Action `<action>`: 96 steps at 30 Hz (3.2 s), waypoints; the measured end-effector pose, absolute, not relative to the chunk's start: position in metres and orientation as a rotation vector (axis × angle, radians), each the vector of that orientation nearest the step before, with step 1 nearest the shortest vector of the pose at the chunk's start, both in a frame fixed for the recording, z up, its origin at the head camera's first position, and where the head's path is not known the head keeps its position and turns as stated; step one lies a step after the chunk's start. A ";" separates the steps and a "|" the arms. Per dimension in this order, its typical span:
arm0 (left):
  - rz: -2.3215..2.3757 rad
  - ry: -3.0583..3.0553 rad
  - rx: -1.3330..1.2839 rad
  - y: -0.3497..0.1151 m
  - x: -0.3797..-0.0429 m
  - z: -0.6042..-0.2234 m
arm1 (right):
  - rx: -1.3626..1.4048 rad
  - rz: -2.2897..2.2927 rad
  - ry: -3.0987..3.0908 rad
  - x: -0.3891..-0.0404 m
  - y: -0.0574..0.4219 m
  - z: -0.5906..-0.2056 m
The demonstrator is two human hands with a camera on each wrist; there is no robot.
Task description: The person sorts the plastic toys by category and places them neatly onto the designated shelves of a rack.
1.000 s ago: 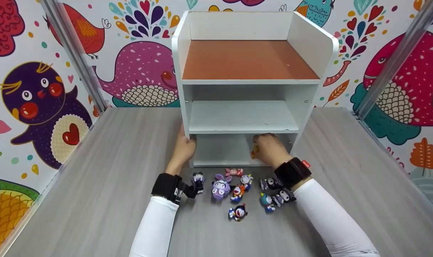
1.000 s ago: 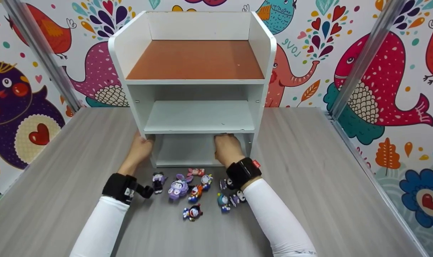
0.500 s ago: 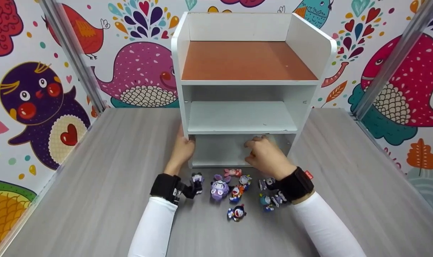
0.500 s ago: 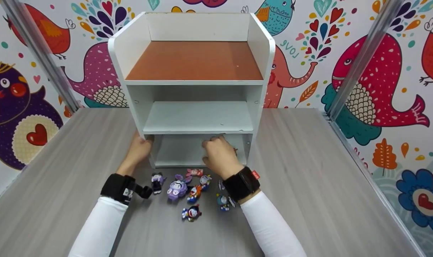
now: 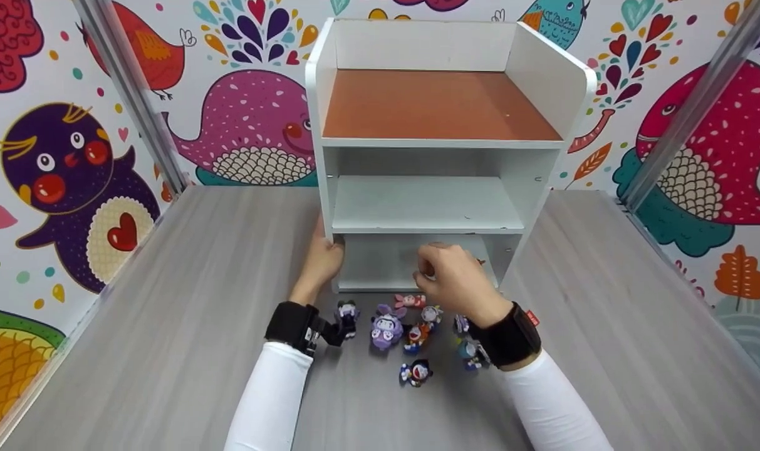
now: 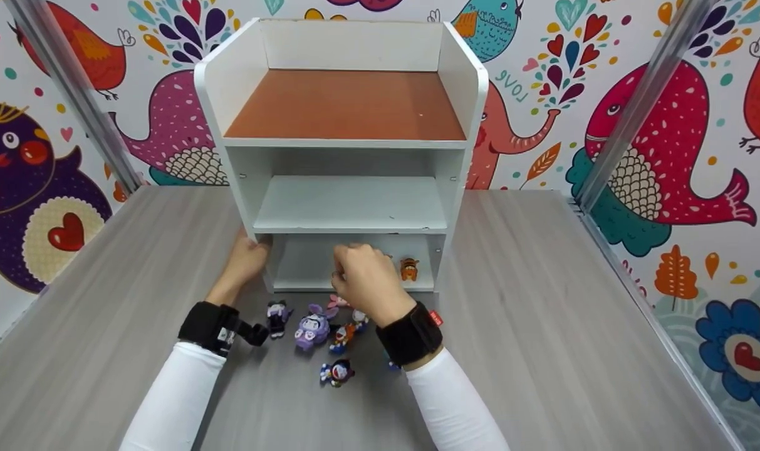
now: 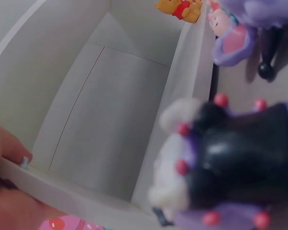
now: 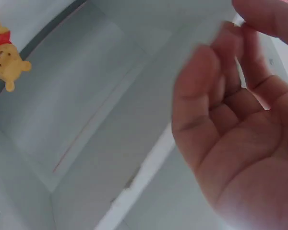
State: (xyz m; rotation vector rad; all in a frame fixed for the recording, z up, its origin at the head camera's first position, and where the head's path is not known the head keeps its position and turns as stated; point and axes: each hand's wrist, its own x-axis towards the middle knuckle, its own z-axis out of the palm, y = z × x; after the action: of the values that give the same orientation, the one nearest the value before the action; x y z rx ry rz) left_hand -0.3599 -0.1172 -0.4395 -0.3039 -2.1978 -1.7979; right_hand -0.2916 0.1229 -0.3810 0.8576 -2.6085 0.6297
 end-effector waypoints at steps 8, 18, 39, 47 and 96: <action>-1.801 -2.188 -0.328 -0.118 -0.361 -0.439 | 0.861 0.631 -2.557 -0.294 0.129 -0.383; -1.778 -2.195 -0.327 -0.119 -0.360 -0.439 | 0.977 0.480 -2.799 -0.301 0.114 -0.404; -1.813 -2.169 -0.313 -0.120 -0.361 -0.437 | 0.987 0.225 -3.072 -0.321 0.095 -0.417; -1.805 -2.193 -0.312 -0.120 -0.360 -0.439 | 0.969 0.130 -3.068 -0.322 0.093 -0.424; -1.744 -2.202 -0.324 -0.119 -0.361 -0.440 | 1.082 0.487 -3.111 -0.325 0.107 -0.403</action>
State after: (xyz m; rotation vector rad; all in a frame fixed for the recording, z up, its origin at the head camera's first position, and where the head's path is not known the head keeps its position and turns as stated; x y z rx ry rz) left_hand -0.3613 -0.1186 -0.4400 -0.3239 -2.2018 -1.7440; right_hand -0.3249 0.1067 -0.4030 1.0820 -3.1111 0.4875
